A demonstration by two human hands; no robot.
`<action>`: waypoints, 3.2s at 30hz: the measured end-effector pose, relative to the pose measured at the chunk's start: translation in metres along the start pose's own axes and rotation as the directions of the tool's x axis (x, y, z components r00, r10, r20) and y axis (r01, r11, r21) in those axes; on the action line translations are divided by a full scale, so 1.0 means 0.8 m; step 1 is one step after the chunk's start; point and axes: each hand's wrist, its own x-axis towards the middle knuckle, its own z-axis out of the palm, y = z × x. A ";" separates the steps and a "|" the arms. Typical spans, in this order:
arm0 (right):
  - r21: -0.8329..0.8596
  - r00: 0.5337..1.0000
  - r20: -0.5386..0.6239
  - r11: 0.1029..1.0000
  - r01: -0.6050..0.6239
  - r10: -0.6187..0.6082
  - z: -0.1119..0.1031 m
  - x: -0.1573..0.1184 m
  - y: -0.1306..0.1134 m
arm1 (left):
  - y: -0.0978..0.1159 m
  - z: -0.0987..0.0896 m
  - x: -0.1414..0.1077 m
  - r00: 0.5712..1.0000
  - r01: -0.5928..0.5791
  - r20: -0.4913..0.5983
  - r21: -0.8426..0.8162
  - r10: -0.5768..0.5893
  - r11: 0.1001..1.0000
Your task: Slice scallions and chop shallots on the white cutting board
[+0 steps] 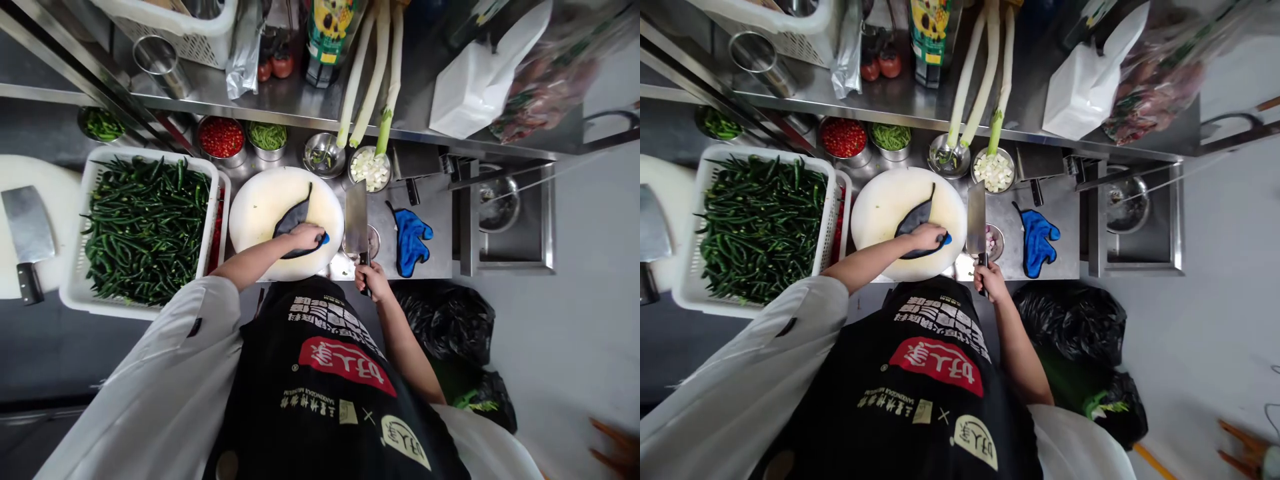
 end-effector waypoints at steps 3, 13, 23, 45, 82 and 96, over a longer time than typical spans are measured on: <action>-0.001 1.000 0.012 1.000 0.012 -0.012 0.000 0.006 0.001 | -0.024 -0.046 -0.046 0.990 0.085 -0.106 -0.097 -0.096 0.992; 0.006 1.000 0.011 1.000 -0.003 0.003 0.001 0.005 0.014 | -0.121 -0.123 -0.056 0.666 0.647 -0.431 -0.074 -0.609 0.759; -0.037 0.999 0.049 0.999 0.005 -0.003 -0.001 0.009 0.006 | -0.056 0.009 -0.107 0.746 0.511 -0.379 -0.202 -0.547 0.836; -0.095 0.996 0.085 0.995 -0.012 0.020 -0.012 0.054 -0.020 | 0.009 0.055 -0.094 0.995 0.044 0.090 -0.096 -0.036 0.994; -0.826 0.830 0.557 -0.124 0.550 -0.028 0.066 0.126 0.020 | 0.051 -0.133 -0.063 0.633 0.532 -0.617 -0.094 -0.469 0.842; -0.914 0.921 0.389 -0.114 0.390 0.033 0.064 0.089 0.038 | -0.135 -0.170 0.051 0.968 0.245 -0.074 0.473 -0.239 0.847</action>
